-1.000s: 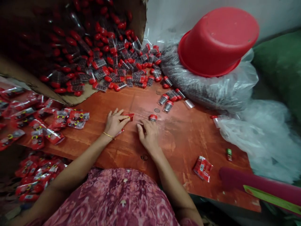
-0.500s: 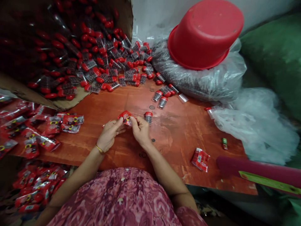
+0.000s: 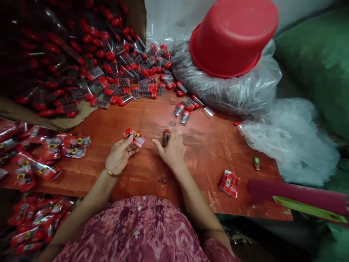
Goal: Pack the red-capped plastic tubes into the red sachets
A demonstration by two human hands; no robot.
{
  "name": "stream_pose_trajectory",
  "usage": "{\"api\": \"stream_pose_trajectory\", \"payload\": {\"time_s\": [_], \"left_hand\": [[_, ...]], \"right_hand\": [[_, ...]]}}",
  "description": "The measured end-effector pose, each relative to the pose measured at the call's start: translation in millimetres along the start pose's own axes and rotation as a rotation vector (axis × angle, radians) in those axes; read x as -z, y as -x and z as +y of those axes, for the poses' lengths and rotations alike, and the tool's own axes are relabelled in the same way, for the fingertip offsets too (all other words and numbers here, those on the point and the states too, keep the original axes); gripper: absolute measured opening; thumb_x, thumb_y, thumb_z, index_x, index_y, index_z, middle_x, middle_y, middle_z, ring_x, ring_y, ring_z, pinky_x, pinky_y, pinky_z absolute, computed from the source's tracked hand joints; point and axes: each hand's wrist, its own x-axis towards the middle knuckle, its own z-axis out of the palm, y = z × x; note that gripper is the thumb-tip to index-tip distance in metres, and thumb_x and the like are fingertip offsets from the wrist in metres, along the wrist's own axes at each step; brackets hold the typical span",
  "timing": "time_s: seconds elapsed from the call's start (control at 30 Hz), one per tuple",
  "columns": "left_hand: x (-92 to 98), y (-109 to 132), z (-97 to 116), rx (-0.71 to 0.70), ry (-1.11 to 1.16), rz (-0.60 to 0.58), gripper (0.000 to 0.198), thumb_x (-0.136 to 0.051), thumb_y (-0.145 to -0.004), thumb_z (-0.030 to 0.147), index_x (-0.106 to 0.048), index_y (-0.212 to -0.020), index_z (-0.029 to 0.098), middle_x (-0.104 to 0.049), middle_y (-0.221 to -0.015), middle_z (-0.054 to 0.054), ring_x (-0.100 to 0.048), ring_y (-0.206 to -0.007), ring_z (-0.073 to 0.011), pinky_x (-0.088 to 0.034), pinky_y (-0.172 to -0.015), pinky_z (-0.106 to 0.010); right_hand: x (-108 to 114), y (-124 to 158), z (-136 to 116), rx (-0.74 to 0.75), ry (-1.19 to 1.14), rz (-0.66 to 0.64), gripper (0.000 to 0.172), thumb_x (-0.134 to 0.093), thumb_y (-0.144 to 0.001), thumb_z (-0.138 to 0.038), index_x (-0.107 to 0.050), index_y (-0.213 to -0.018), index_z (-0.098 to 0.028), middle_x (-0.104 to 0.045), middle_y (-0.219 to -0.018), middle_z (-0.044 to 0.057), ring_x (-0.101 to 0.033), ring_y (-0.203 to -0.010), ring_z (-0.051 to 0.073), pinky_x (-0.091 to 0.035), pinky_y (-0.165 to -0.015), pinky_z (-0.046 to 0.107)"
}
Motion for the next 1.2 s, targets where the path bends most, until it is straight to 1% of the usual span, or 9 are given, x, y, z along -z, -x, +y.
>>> {"api": "stream_pose_trajectory", "payload": {"time_s": [0.07, 0.17, 0.23, 0.33, 0.47, 0.57, 0.7, 1.0, 1.2], "left_hand": [[-1.5, -0.4, 1.1, 0.051, 0.049, -0.016, 0.024, -0.078, -0.057, 0.031, -0.064, -0.069, 0.015, -0.067, -0.061, 0.000, -0.061, -0.054, -0.0093, -0.045, -0.053, -0.019], [-4.3, 0.6, -0.1, 0.119, 0.089, -0.048, 0.018, -0.075, -0.064, 0.028, -0.062, -0.068, 0.015, -0.066, -0.060, 0.000, -0.062, -0.055, -0.0102, -0.046, -0.053, -0.019], [-5.0, 1.9, -1.7, 0.135, 0.092, -0.062, 0.016, -0.073, -0.067, 0.027, -0.061, -0.068, 0.015, -0.066, -0.060, 0.001, -0.063, -0.056, -0.0102, -0.047, -0.054, -0.020], [-3.8, 4.7, -3.9, 0.116, 0.086, -0.079, 0.016, -0.072, -0.068, 0.027, -0.061, -0.069, 0.015, -0.066, -0.061, 0.001, -0.063, -0.057, -0.0099, -0.047, -0.055, -0.020], [-2.8, 10.5, -5.1, 0.072, 0.031, -0.104, 0.020, -0.074, -0.064, 0.030, -0.062, -0.066, 0.015, -0.067, -0.061, 0.000, -0.062, -0.056, -0.0092, -0.047, -0.056, -0.019], [-4.7, 16.4, -5.1, 0.034, -0.035, -0.128, 0.024, -0.077, -0.060, 0.034, -0.063, -0.064, 0.014, -0.067, -0.060, 0.000, -0.061, -0.055, -0.0090, -0.046, -0.057, -0.020], [-7.2, 22.9, -4.5, -0.043, -0.091, -0.173, 0.029, -0.080, -0.053, 0.036, -0.067, -0.066, 0.013, -0.069, -0.065, -0.002, -0.062, -0.060, -0.0104, -0.047, -0.063, -0.022], [-11.2, 21.6, -12.2, -0.137, -0.078, -0.175, 0.033, -0.079, -0.052, 0.039, -0.067, -0.071, 0.015, -0.068, -0.070, 0.001, -0.061, -0.063, -0.0099, -0.047, -0.067, -0.023], [-18.1, 17.5, -21.4, -0.111, 0.023, -0.146, 0.036, -0.083, -0.043, 0.032, -0.065, -0.068, 0.014, -0.068, -0.068, 0.000, -0.060, -0.063, -0.0098, -0.046, -0.070, -0.024]], "right_hand": [[1.5, -1.6, 13.9, -0.019, 0.198, 0.014, 0.052, -0.055, -0.076, -0.050, -0.054, -0.110, -0.011, -0.059, -0.099, 0.018, -0.053, -0.085, 0.029, -0.043, -0.067, 0.038], [0.5, 0.5, 27.7, 0.031, 0.225, -0.024, 0.034, -0.049, -0.080, -0.032, -0.057, -0.107, -0.012, -0.061, -0.095, 0.018, -0.054, -0.081, 0.027, -0.044, -0.066, 0.037], [2.7, 5.1, 30.4, 0.033, 0.073, -0.044, 0.029, -0.045, -0.080, -0.027, -0.059, -0.101, -0.014, -0.063, -0.084, 0.013, -0.054, -0.072, 0.023, -0.044, -0.063, 0.034], [15.3, 15.6, 25.2, -0.046, -0.345, -0.097, 0.025, -0.043, -0.081, -0.028, -0.060, -0.096, -0.017, -0.060, -0.068, 0.004, -0.051, -0.056, 0.015, -0.042, -0.053, 0.026], [41.5, 27.5, 8.4, -0.154, -0.798, -0.267, 0.021, -0.050, -0.077, -0.034, -0.061, -0.085, -0.018, -0.053, -0.056, -0.003, -0.041, -0.039, 0.008, -0.034, -0.038, 0.020], [54.0, 28.4, -1.3, -0.212, -0.910, -0.403, 0.019, -0.057, -0.070, -0.033, -0.063, -0.076, -0.017, -0.048, -0.050, -0.005, -0.038, -0.035, 0.006, -0.030, -0.033, 0.019], [53.6, 24.0, -5.3, -0.264, -0.963, -0.482, 0.019, -0.058, -0.064, -0.033, -0.064, -0.071, -0.016, -0.046, -0.048, -0.005, -0.038, -0.036, 0.006, -0.027, -0.030, 0.017], [39.7, 24.5, -12.0, -0.203, -0.992, -0.421, 0.025, -0.056, -0.071, -0.039, -0.064, -0.077, -0.017, -0.047, -0.052, -0.005, -0.037, -0.037, 0.005, -0.033, -0.033, 0.018], [22.8, 24.3, -19.1, -0.160, -1.008, -0.366, 0.032, -0.052, -0.078, -0.047, -0.058, -0.092, -0.018, -0.046, -0.055, -0.006, -0.037, -0.037, 0.006, -0.035, -0.035, 0.019]]}}
